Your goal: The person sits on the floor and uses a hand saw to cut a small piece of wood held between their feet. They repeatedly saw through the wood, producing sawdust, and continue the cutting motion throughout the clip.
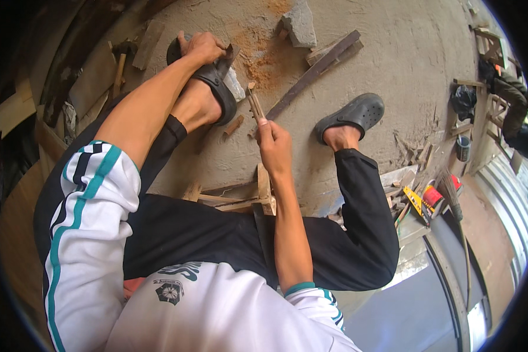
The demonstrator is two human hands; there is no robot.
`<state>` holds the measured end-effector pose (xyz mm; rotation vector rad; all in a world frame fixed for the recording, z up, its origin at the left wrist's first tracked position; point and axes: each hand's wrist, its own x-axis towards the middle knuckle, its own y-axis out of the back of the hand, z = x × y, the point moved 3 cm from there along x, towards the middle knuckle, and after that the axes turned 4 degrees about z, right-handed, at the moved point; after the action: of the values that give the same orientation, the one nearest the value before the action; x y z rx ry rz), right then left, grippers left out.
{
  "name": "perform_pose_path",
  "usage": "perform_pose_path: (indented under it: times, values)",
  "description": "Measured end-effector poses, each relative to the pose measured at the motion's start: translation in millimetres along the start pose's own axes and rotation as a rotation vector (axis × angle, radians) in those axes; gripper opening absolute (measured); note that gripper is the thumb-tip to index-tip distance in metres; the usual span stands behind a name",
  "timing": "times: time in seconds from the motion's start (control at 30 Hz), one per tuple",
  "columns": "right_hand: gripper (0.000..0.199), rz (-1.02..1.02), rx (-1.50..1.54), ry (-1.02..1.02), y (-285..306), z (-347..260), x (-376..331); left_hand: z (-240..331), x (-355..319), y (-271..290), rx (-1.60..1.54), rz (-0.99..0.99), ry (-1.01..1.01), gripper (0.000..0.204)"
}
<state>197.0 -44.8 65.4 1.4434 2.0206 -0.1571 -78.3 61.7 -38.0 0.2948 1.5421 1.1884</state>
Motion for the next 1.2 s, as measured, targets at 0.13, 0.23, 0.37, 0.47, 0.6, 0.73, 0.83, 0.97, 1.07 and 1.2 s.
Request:
perform_pose_path:
  times: [0.13, 0.23, 0.37, 0.47, 0.6, 0.73, 0.83, 0.97, 1.07, 1.2]
  values:
    - [0.042, 0.05, -0.112, 0.014, -11, -47, -31, 5, -7, -4, 0.08, 0.089, 0.006, 0.02]
    - [0.041, 0.06, -0.128, -0.061, 9, -50, -77, 1, -9, 4, 0.047, 0.048, -0.02, 0.023]
    - [0.04, 0.051, -0.081, -0.154, 28, -41, -101, 2, -13, 2, -0.017, 0.09, -0.07, 0.023]
    - [0.041, 0.032, -0.062, -0.11, 17, -33, -77, 3, -10, -2, 0.028, 0.057, -0.056, 0.023]
    - [0.044, 0.051, -0.064, -0.038, -12, -26, -28, 9, 2, -13, 0.142, 0.129, 0.013, 0.023]
    - [0.045, 0.033, -0.037, -0.105, 13, -39, -69, -2, -9, 5, 0.022, 0.013, -0.019, 0.033]
    - [0.047, 0.06, 0.035, -0.111, 12, -27, -81, -2, -9, 2, -0.031, 0.01, -0.076, 0.025]
    - [0.046, 0.065, -0.04, 0.026, -19, -16, -24, 6, 8, -25, 0.082, 0.114, -0.046, 0.019]
    - [0.047, 0.056, -0.03, -0.029, -2, -13, -40, 3, 4, -17, 0.077, 0.05, -0.001, 0.018]
    - [0.049, 0.024, -0.049, -0.086, 14, -26, -68, -4, -5, 1, 0.058, 0.056, -0.023, 0.019]
